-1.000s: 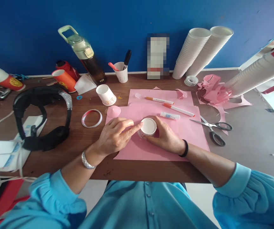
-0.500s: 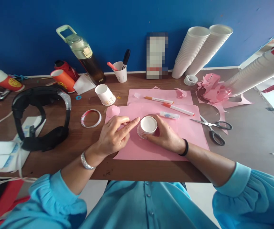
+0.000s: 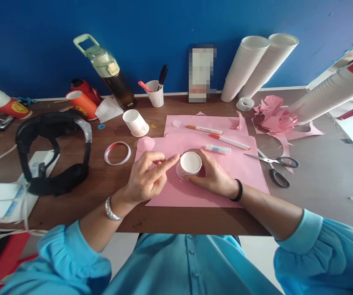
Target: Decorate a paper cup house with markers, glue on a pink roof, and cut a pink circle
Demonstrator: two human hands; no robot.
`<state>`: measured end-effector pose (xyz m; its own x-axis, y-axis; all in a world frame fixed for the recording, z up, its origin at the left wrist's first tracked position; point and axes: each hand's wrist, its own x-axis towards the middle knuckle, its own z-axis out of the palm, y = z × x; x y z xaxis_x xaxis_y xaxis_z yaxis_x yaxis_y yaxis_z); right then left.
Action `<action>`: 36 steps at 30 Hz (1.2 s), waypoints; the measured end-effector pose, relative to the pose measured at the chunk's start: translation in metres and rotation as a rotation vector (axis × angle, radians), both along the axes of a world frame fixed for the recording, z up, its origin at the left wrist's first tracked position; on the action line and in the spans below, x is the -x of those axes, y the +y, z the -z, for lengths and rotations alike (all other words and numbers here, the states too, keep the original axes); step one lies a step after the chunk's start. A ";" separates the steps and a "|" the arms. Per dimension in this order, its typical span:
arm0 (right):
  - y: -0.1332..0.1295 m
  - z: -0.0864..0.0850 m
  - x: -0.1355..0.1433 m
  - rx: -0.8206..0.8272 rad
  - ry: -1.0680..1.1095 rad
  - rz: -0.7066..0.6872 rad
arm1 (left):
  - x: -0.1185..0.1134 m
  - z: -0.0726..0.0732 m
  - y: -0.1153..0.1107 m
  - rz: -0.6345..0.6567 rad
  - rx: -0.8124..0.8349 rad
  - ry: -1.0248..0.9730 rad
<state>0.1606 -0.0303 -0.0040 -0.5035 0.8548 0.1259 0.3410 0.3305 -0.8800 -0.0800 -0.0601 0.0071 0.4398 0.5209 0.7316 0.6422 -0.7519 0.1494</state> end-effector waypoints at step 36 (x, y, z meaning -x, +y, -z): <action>-0.001 -0.001 -0.001 -0.032 -0.068 -0.123 | 0.003 0.008 0.017 0.093 0.537 -0.261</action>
